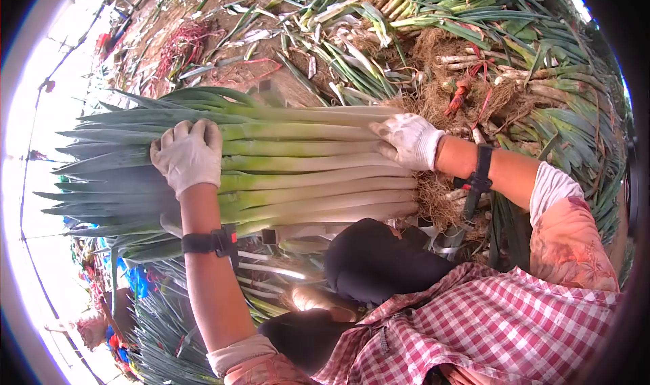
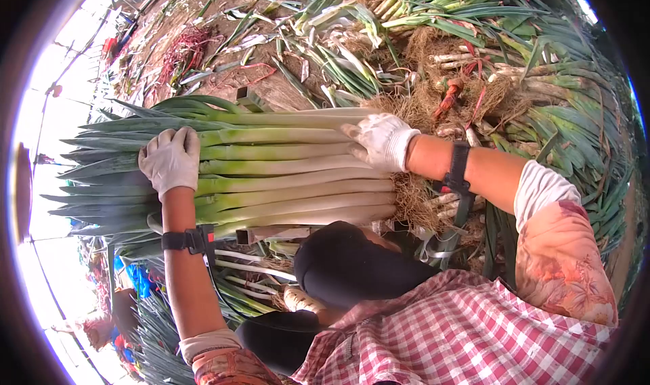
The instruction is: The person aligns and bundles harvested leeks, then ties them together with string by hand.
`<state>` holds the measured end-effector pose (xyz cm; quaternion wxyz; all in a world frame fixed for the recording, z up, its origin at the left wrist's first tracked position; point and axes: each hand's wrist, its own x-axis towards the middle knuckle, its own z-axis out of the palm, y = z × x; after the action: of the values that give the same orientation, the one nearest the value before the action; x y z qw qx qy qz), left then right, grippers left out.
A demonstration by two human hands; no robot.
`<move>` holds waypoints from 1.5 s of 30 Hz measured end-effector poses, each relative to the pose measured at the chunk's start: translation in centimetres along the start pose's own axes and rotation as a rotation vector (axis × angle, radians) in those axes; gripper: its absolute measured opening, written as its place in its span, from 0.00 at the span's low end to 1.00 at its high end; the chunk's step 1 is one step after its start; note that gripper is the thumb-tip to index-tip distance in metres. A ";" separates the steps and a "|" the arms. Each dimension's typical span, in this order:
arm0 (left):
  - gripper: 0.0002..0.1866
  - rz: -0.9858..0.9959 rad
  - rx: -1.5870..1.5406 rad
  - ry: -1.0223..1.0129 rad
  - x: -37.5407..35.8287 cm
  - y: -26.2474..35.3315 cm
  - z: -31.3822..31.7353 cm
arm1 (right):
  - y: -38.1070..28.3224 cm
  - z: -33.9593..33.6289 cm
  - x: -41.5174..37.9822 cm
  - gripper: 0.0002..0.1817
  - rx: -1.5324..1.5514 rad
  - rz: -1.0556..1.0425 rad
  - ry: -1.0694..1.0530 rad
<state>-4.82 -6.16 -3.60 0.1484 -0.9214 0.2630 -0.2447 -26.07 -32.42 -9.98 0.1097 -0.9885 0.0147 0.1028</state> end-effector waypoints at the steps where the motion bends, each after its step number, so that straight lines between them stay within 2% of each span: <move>1: 0.15 0.001 0.004 -0.001 -0.1 -0.2 0.1 | -0.3 -0.5 0.2 0.27 0.010 -0.032 -0.096; 4: 0.15 0.011 -0.016 -0.033 0.2 -0.1 0.5 | -1.0 1.8 2.7 0.32 0.008 -0.055 -0.002; 5: 0.14 0.013 -0.045 0.035 0.0 -0.2 0.9 | -1.4 2.1 3.1 0.33 0.019 -0.041 0.020; 6: 0.13 0.015 -0.071 0.098 -0.1 -0.2 0.8 | -2.1 0.7 2.4 0.34 0.101 -0.034 0.010; 10: 0.13 -0.004 -0.027 0.055 0.0 0.2 0.6 | -2.0 1.0 2.2 0.34 0.143 -0.040 -0.008; 12: 0.13 -0.001 -0.069 0.101 -0.1 0.0 1.0 | -1.9 1.5 2.5 0.33 0.095 -0.103 0.062; 15: 0.13 0.015 -0.045 0.047 0.1 0.0 0.7 | -2.2 1.1 2.6 0.34 0.068 -0.094 0.001; 17: 0.13 0.004 -0.045 0.057 0.0 0.0 0.5 | -2.5 1.2 2.6 0.35 0.059 -0.118 0.043; 19: 0.14 -0.016 -0.058 0.075 -0.2 0.1 0.7 | -3.5 1.2 2.2 0.35 -0.121 -0.056 0.022; 20: 0.14 -0.010 -0.063 0.026 -0.3 0.1 0.8 | -3.6 2.0 1.9 0.36 -0.159 -0.053 0.114; 23: 0.16 -0.005 -0.040 -0.036 -0.2 0.5 0.6 | -3.8 0.6 2.4 0.35 0.007 -0.024 -0.017; 24: 0.18 0.003 -0.091 0.001 -0.4 0.9 0.6 | -2.9 1.5 2.5 0.33 0.032 -0.098 0.060; 25: 0.20 0.061 -0.168 -0.114 -0.4 0.7 0.1 | -1.8 2.9 3.0 0.32 0.062 -0.207 0.126; 26: 0.23 0.068 -0.276 -0.005 -1.1 0.7 1.9 | -2.3 2.3 3.0 0.31 0.058 -0.232 0.100; 28: 0.26 0.080 -0.519 -0.115 -3.7 -0.7 -1.3 | -1.1 4.8 3.7 0.29 -0.156 -0.217 0.154; 29: 0.27 0.050 -0.608 -0.078 -5.7 -2.1 -2.8 | 1.4 6.9 5.1 0.29 -0.220 -0.226 0.156; 31: 0.26 -0.130 -0.813 -0.119 -10.5 -5.0 -6.1 | 6.1 9.8 6.3 0.33 -0.403 -0.283 0.293; 33: 0.25 -0.338 -0.879 -0.082 -16.7 -7.8 -6.8 | 9.7 10.7 8.3 0.35 -0.425 -0.211 0.248; 35: 0.23 -0.603 -1.043 0.027 -23.0 -9.3 -6.5 | 4.3 7.3 7.2 0.36 -0.593 0.111 -0.054; 37: 0.22 -0.751 -1.116 0.136 -31.1 -11.0 -4.5 | 8.5 8.6 9.5 0.37 -0.807 0.073 -0.126; 39: 0.23 -1.093 -1.235 0.124 -38.6 -10.7 -2.0 | 8.0 7.8 9.7 0.37 -0.778 0.080 -0.084; 41: 0.25 -1.315 -1.152 0.091 -46.2 -9.8 1.7 | 6.8 7.4 9.3 0.36 -0.606 0.078 0.065; 44: 0.25 -1.559 -1.072 -0.130 -56.1 -7.9 5.5 | 6.5 6.4 9.2 0.37 -0.563 0.018 0.116; 45: 0.25 -1.658 -1.051 -0.232 -58.6 -7.4 6.0 | 5.8 5.8 9.2 0.36 -0.611 0.078 0.053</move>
<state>-42.08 33.38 -27.44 -0.4731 -0.7810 -0.4065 -0.0315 -18.56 -36.85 -18.65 -0.1970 -0.9768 0.0241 0.0807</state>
